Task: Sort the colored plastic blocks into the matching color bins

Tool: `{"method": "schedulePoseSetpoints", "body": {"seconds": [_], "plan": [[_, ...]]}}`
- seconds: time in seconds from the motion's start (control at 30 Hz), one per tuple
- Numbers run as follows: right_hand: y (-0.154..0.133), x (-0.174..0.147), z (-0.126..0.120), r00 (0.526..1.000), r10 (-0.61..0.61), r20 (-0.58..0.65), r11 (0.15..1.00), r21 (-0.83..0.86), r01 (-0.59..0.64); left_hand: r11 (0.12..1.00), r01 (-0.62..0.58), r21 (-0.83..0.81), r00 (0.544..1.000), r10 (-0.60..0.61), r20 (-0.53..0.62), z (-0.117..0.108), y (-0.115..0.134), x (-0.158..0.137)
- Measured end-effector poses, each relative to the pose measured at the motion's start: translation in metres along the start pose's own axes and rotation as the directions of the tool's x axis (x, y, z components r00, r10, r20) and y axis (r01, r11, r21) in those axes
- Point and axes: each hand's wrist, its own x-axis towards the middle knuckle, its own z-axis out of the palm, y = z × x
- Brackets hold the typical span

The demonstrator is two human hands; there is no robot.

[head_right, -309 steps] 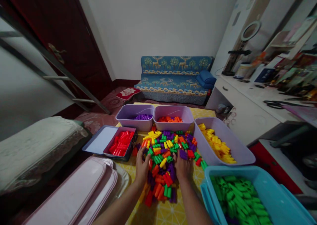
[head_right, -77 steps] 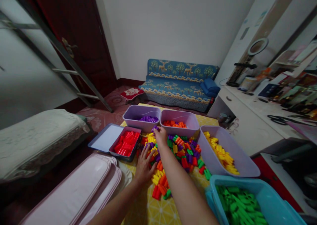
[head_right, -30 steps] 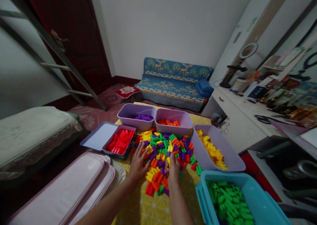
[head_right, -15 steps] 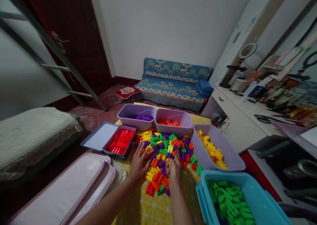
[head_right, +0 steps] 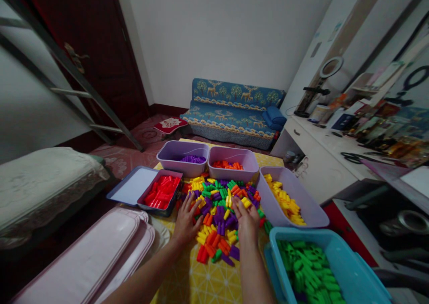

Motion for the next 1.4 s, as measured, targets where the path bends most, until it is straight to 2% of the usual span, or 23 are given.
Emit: {"method": "schedulePoseSetpoints", "body": {"seconds": [0.13,0.27,0.37,0.43,0.53,0.7,0.8,0.87,0.97,1.07,1.13,1.17,1.23,1.3,1.4], "plan": [[-0.034,0.020,-0.007,0.996,-0.046,-0.079,0.998,0.028,0.048,1.000,0.001,-0.003,1.000,-0.001,-0.001,0.000,0.000,0.000],[-0.045,0.035,-0.014,0.988,-0.092,-0.124,0.994,0.052,0.099,1.000,0.003,-0.008,1.000,-0.003,-0.001,0.000,0.001,0.000],[-0.051,0.052,-0.023,0.964,-0.143,-0.225,0.978,0.115,0.172,1.000,0.004,-0.008,1.000,-0.004,0.002,-0.001,0.001,0.000],[-0.058,0.065,-0.030,0.952,-0.122,-0.282,0.975,0.144,0.168,1.000,0.004,-0.008,1.000,-0.004,0.005,-0.002,0.002,0.001],[-0.065,0.078,-0.036,0.955,-0.058,-0.291,0.981,0.160,0.108,1.000,0.013,-0.004,1.000,-0.013,0.011,-0.002,0.002,0.001],[-0.041,0.071,-0.030,0.969,-0.044,-0.242,0.997,0.049,0.058,1.000,0.012,-0.009,1.000,-0.012,0.015,-0.002,0.002,0.001],[-0.016,0.064,-0.020,0.985,-0.097,-0.141,0.981,-0.183,0.071,1.000,0.014,-0.005,1.000,-0.014,0.021,-0.002,0.002,0.001],[-0.001,0.064,-0.013,0.977,-0.207,-0.048,0.904,-0.392,0.172,1.000,0.013,-0.005,1.000,-0.013,0.017,-0.002,0.002,0.001],[0.012,0.067,-0.005,0.926,-0.354,0.132,0.688,-0.634,0.353,1.000,0.009,-0.006,1.000,-0.009,0.008,-0.001,0.001,0.000],[0.021,0.066,-0.001,0.882,-0.380,0.279,0.490,-0.748,0.448,1.000,0.006,-0.005,1.000,-0.006,0.007,0.000,0.000,0.000],[0.025,0.061,0.001,0.862,-0.390,0.323,0.417,-0.773,0.478,1.000,0.004,-0.002,1.000,-0.004,0.007,0.001,-0.001,0.000],[0.027,0.058,0.002,0.858,-0.398,0.325,0.410,-0.773,0.484,1.000,0.003,0.000,1.000,-0.003,0.006,0.001,-0.001,0.000],[0.031,0.050,0.004,0.870,-0.405,0.279,0.471,-0.752,0.461,1.000,0.003,0.002,1.000,-0.003,0.002,0.002,-0.002,0.000],[0.035,0.042,0.006,0.909,-0.367,0.198,0.600,-0.696,0.394,1.000,0.002,0.004,1.000,-0.002,0.002,0.001,-0.002,0.000],[0.036,0.031,0.010,0.965,-0.228,0.133,0.801,-0.537,0.263,1.000,0.002,0.005,1.000,-0.002,0.013,0.000,-0.001,0.001]]}}
